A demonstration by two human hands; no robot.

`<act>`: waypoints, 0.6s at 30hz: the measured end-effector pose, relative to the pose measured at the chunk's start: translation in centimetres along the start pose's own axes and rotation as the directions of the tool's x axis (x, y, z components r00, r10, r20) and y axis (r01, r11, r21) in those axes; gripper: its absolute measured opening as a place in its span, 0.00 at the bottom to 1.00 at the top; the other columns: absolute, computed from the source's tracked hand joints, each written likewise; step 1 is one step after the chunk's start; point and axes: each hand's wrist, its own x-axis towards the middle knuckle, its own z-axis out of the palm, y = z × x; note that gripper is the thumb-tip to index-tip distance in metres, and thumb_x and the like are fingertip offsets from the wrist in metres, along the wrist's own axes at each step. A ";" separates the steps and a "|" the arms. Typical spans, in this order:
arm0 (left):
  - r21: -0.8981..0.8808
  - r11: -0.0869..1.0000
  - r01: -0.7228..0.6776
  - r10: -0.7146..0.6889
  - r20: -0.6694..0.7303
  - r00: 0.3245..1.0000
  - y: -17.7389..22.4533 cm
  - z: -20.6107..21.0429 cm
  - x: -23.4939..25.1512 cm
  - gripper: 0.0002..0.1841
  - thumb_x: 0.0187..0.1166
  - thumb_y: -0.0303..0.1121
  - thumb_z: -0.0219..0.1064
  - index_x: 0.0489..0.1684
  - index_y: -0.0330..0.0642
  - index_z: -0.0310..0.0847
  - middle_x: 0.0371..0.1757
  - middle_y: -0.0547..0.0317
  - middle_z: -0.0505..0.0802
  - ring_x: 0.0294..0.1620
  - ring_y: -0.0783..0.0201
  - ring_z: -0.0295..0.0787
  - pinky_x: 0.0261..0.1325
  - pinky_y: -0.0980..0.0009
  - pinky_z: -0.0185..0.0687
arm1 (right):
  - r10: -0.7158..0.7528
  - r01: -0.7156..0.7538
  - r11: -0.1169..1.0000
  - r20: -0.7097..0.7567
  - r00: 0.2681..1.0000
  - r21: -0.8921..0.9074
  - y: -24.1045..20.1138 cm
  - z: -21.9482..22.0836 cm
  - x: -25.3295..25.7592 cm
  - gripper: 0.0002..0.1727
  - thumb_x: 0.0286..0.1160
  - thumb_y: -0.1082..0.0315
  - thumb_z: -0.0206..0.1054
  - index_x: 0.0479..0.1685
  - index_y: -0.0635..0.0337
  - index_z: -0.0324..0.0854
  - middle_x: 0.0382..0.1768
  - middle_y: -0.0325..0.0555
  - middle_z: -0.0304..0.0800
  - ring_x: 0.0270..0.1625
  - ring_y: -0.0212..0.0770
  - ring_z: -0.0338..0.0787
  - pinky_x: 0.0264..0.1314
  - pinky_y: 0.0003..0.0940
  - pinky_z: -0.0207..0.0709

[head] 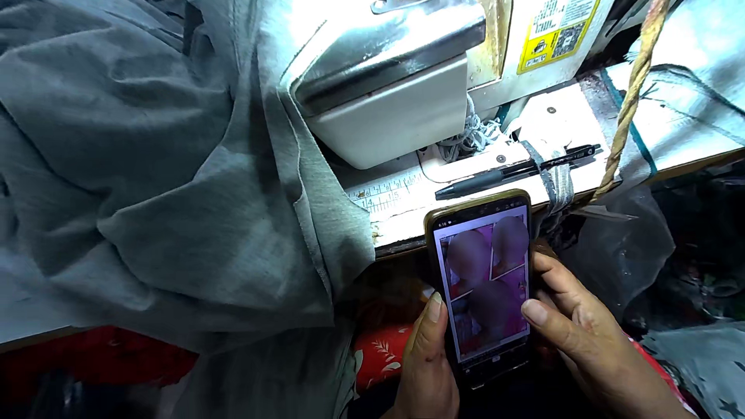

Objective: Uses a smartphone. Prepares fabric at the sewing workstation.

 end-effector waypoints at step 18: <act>-0.074 0.997 0.028 -0.033 -0.063 0.997 0.7 0.3 0.0 0.19 0.84 0.50 0.61 0.59 0.50 0.88 0.55 0.62 0.96 0.61 0.68 0.92 0.69 0.67 0.85 | -0.223 0.267 0.930 0.189 0.956 -0.254 1.7 -1.1 -1.5 0.44 0.85 0.49 0.62 0.91 0.70 0.54 0.80 0.56 0.76 0.78 0.26 0.78 0.81 0.25 0.72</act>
